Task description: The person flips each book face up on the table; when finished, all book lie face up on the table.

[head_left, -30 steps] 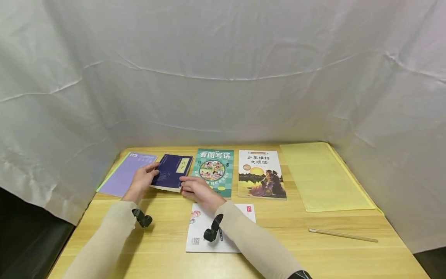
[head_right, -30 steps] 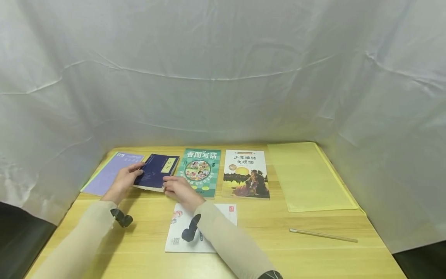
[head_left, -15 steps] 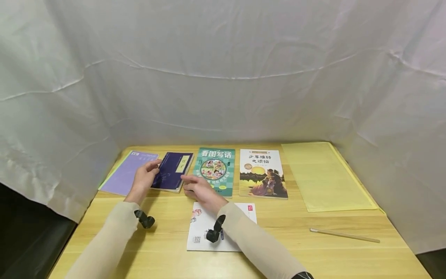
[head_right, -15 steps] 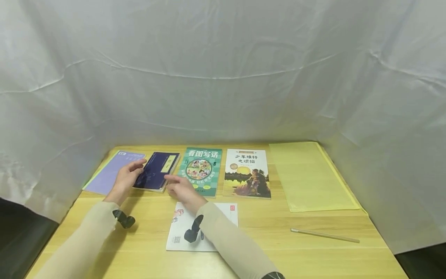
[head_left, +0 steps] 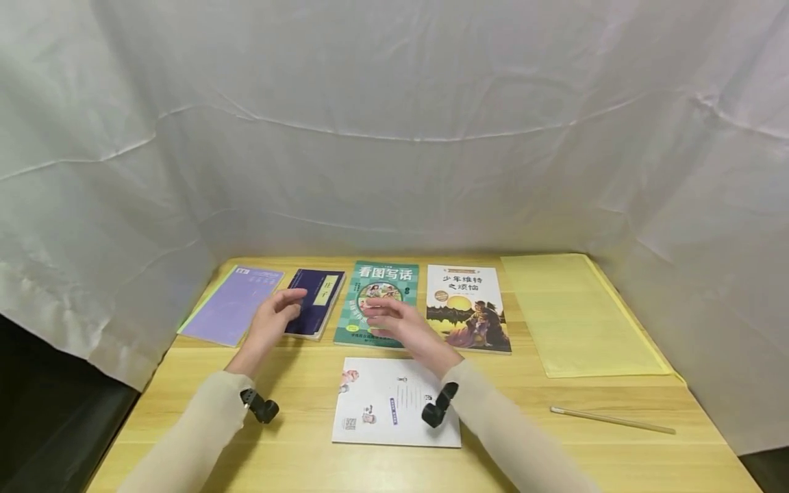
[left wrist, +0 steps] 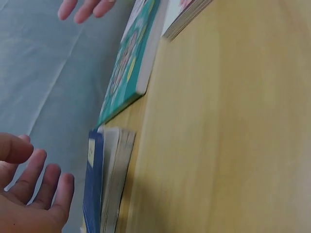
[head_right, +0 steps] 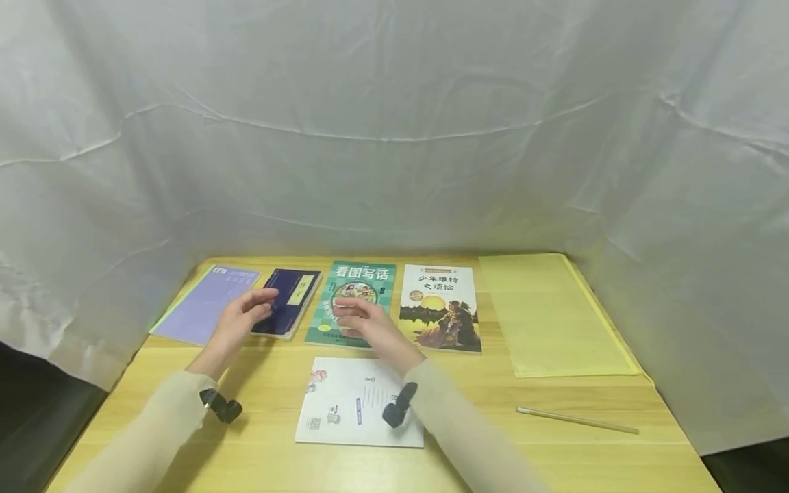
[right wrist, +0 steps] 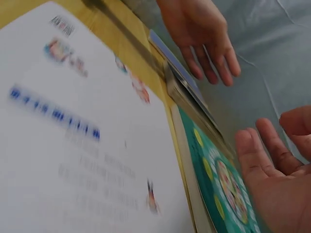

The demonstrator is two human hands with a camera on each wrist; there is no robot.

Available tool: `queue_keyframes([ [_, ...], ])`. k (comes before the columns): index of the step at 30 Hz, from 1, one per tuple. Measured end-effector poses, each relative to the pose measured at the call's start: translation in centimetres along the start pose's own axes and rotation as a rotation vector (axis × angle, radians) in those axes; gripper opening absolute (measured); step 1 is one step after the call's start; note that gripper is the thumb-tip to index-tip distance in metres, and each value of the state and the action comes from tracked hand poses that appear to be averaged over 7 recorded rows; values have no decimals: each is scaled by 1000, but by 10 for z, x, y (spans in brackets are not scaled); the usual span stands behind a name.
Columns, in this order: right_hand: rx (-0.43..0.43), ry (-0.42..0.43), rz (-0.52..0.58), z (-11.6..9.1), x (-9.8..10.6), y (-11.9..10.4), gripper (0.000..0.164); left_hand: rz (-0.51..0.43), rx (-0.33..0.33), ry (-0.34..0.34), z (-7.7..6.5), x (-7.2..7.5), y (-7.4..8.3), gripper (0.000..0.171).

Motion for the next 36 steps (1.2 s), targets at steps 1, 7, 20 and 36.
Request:
queue_keyframes([
  [1,2,0,-19,-6,3,-3,51,-5,-7,-17,-2,-4,1,42],
  [7,-5,47,-120,-46,24,-14,45,33,-33,-139,-12,-28,6,40],
  [20,-59,161,-333,-124,60,-23,36,200,-16,-299,-50,-68,1,31],
  [36,-134,254,-424,-184,70,8,33,241,-59,-413,-84,-92,-10,32],
])
Point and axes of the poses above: each hand's wrist, its own z-axis towards the middle knuckle, its own x-axis out of the back of the hand, y = z × x, the point moved 10 cm from there along z, towards the middle knuckle, and after that the axes turned 14 degrees about -y, right-handed, at the moved point
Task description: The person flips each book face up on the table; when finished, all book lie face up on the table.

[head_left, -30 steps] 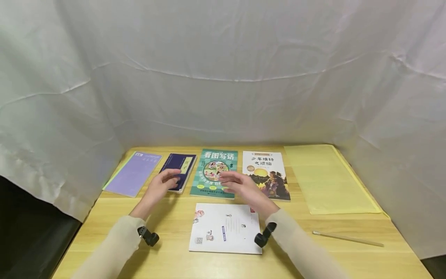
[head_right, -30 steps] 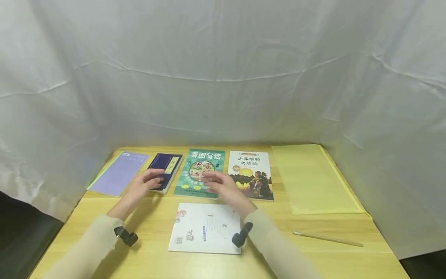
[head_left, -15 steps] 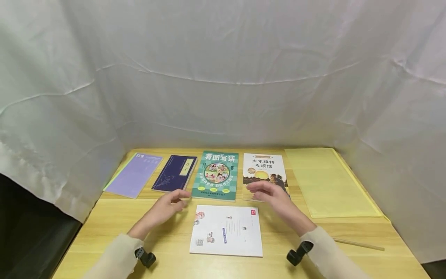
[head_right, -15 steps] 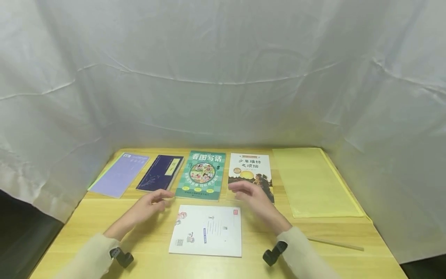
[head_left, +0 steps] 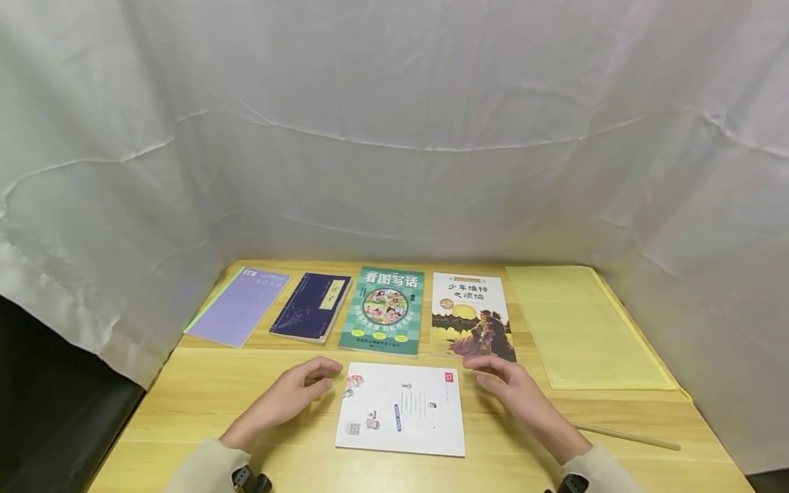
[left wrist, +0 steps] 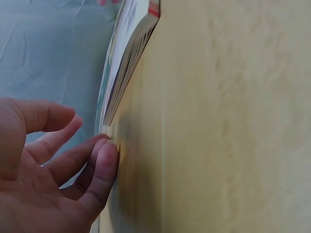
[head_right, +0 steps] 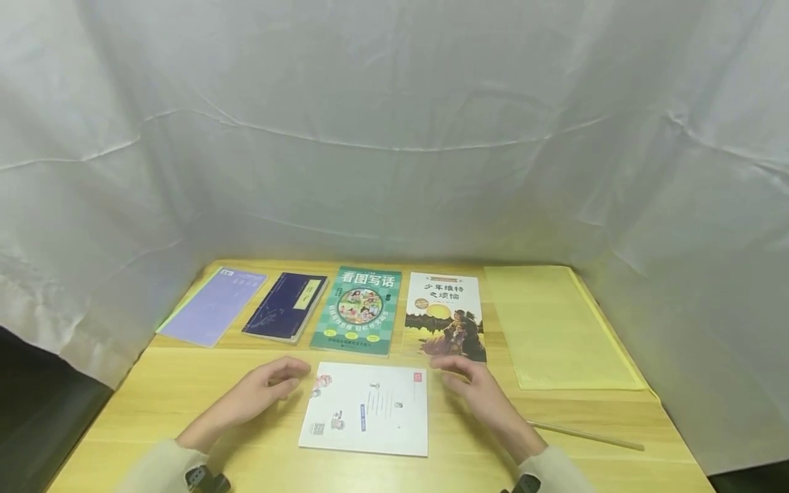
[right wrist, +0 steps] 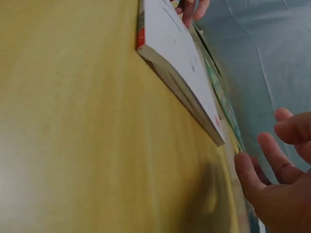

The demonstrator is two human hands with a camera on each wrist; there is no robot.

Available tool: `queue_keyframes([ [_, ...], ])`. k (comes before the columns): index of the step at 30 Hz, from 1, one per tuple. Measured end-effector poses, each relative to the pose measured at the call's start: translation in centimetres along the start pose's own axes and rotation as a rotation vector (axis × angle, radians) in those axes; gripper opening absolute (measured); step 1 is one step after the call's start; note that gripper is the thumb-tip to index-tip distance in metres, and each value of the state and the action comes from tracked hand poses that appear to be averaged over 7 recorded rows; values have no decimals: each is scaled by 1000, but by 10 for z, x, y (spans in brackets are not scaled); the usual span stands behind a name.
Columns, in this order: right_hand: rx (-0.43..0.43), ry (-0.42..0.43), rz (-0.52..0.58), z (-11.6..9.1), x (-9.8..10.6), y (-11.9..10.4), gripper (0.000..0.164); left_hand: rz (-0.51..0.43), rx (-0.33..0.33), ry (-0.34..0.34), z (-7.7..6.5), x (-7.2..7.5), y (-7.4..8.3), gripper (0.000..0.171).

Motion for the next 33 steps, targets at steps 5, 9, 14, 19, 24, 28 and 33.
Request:
queue_keyframes([
  [5,-15,-94,201,-1,-12,17,39,-35,-22,-31,0,-7,3,33],
  [9,-17,-154,321,0,-22,22,43,-91,-40,-49,2,-11,4,34],
  [14,-22,-143,424,2,-25,24,45,-161,-50,-79,5,-14,4,38],
  [19,-19,-119,472,2,-25,24,46,-283,-8,-90,6,-16,-4,42],
  [24,14,-96,506,2,-22,22,46,-544,15,-62,4,-18,-15,45],
  [28,-7,-60,563,5,-20,25,47,-697,-24,-73,6,-22,-15,46],
  [33,-26,-44,585,9,-21,27,48,-759,-18,-74,10,-27,-17,44],
])
Point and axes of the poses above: each hand's wrist, its own z-axis towards the middle knuckle, its own x-axis out of the back of the hand, y = z × x, the point moved 10 cm from there along z, towards the middle knuckle, and after that the axes turned 14 degrees about -y, right-handed, at the moved point
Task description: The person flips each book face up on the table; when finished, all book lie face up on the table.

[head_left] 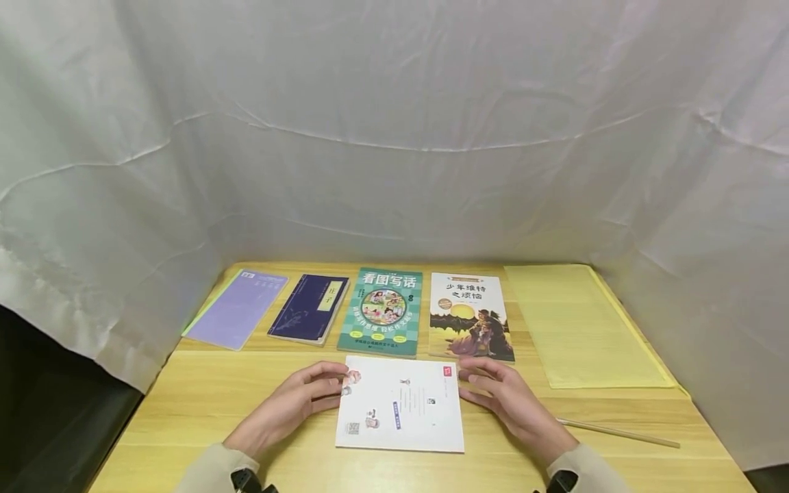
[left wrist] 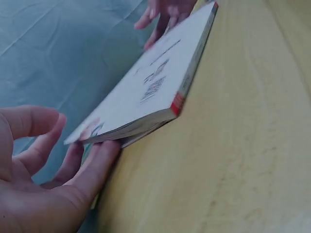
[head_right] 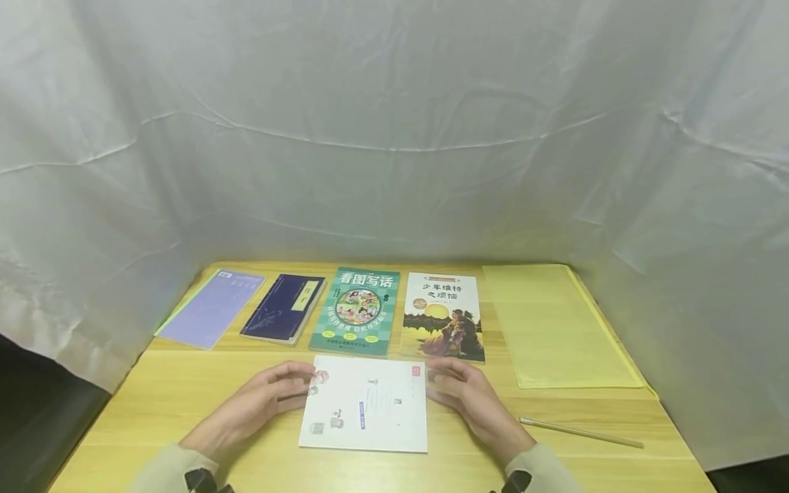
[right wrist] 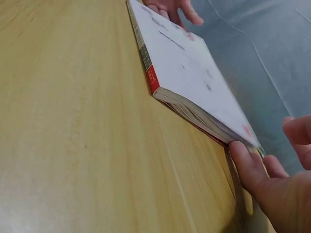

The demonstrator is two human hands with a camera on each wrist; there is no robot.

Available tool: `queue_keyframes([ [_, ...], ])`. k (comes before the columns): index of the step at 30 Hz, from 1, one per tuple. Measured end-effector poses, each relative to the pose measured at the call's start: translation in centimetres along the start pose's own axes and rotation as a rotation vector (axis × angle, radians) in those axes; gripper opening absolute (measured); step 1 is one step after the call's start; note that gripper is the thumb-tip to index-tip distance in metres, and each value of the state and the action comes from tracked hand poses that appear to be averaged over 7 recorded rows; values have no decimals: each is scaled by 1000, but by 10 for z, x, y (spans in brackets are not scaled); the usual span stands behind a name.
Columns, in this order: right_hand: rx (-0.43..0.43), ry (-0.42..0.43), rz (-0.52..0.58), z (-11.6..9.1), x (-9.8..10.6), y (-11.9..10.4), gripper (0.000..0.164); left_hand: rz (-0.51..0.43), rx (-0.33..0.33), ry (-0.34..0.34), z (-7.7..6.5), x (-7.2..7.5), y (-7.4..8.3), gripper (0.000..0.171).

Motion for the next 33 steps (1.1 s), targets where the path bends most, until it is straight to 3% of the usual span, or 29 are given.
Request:
queue_keyframes([
  [10,-21,30,44,8,-1,4,54,33,-7,100,7,6,-10,50],
  [17,-20,-3,-111,13,-7,5,46,83,-21,147,5,5,-5,47],
  [25,-24,-66,-159,15,-12,8,54,114,-69,161,6,6,2,49],
  [33,-37,-151,-182,16,-22,10,58,142,-64,155,8,5,2,47],
])
Point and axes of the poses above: each hand's wrist, its own z-axis towards the middle knuckle, its own x-axis out of the back of the hand, y = z × x, the point moved 10 cm from there along z, towards the middle knuckle, and after that the axes turned 14 degrees about -y, right-handed, at the moved point
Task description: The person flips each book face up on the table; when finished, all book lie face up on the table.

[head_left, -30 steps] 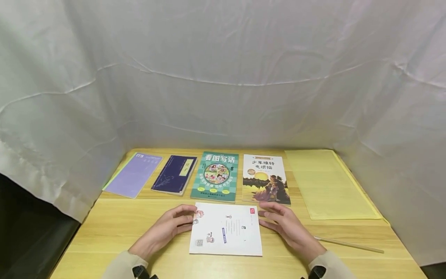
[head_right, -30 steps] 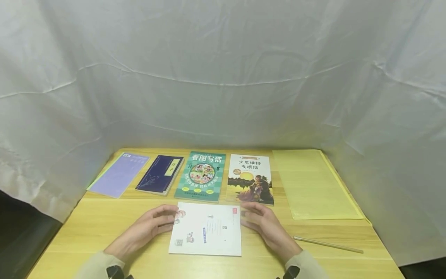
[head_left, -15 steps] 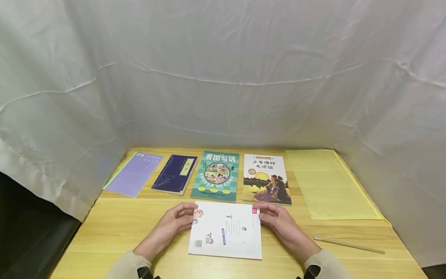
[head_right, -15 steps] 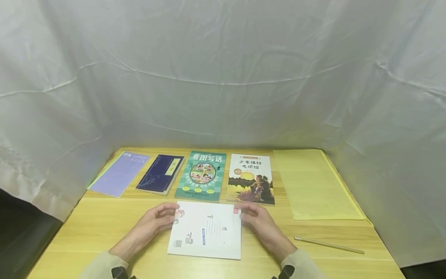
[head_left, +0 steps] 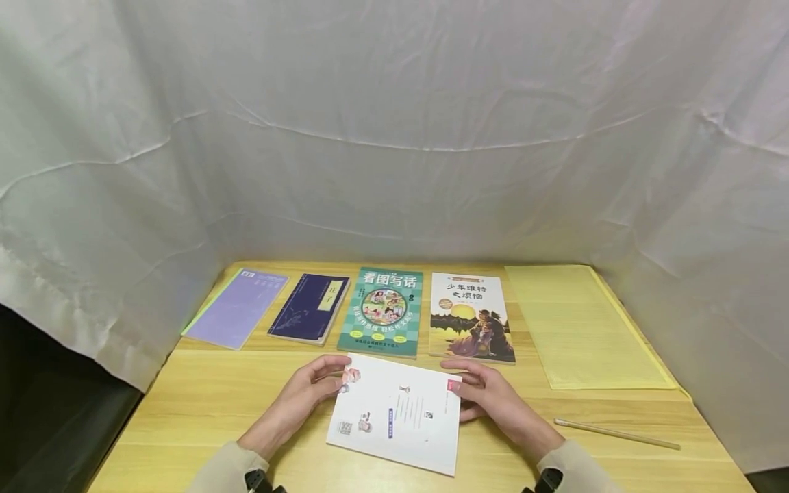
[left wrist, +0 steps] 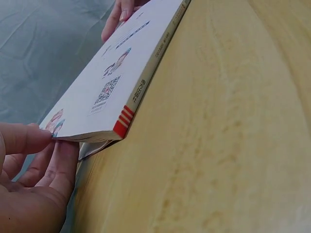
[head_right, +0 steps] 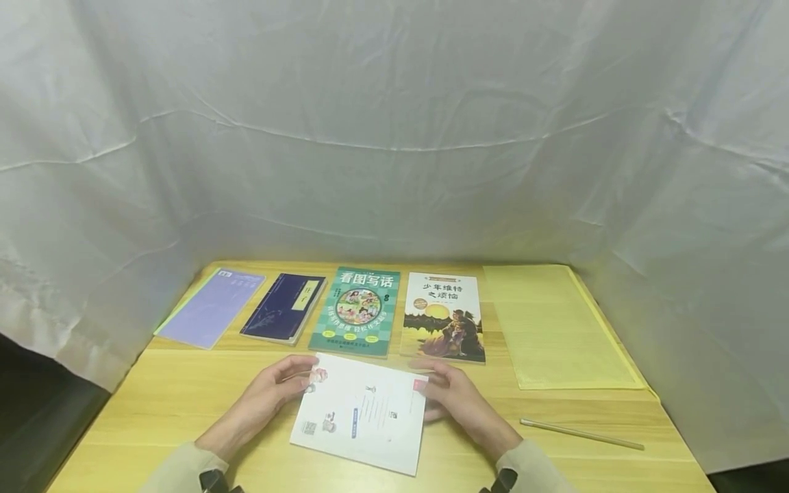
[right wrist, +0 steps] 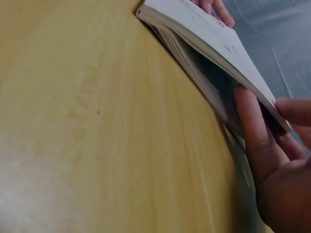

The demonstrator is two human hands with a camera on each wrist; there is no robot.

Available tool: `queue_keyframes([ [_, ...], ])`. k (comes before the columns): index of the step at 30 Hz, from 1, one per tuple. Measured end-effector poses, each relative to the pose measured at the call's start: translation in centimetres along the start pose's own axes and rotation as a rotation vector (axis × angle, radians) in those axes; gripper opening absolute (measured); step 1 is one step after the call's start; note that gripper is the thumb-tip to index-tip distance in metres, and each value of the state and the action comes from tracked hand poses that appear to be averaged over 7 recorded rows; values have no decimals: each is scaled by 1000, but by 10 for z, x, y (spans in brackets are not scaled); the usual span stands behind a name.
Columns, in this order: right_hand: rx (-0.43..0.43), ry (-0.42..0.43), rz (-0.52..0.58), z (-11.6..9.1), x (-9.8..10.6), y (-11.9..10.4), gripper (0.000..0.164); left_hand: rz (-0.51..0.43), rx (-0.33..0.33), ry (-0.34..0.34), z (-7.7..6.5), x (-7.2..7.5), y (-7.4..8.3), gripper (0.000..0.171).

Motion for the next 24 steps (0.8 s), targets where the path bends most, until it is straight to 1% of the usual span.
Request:
queue_keyframes([
  [3,-1,-19,-27,2,-3,-1,47,7,-1,11,0,1,0,47],
  [7,-1,-9,-50,5,-3,-5,35,25,4,27,-1,2,0,46],
  [13,30,14,-61,8,4,-10,35,71,-3,26,0,1,3,45],
  [16,46,23,-26,8,9,-8,35,75,-12,-7,1,-2,5,48],
  [18,60,30,13,7,13,-7,35,46,-27,-49,1,-6,6,53],
  [21,82,40,63,7,18,-5,33,-41,-44,-121,2,-13,8,59],
  [24,90,40,81,9,20,-5,33,-148,-41,-152,2,-18,6,61],
])
Point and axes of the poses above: each hand's wrist, its own z-axis towards the middle knuckle, its own x-axis out of the back of the hand, y = z × x, the point moved 10 cm from there along z, towards the middle knuckle, and after that the axes turned 14 degrees about -y, right-handed, at the moved point
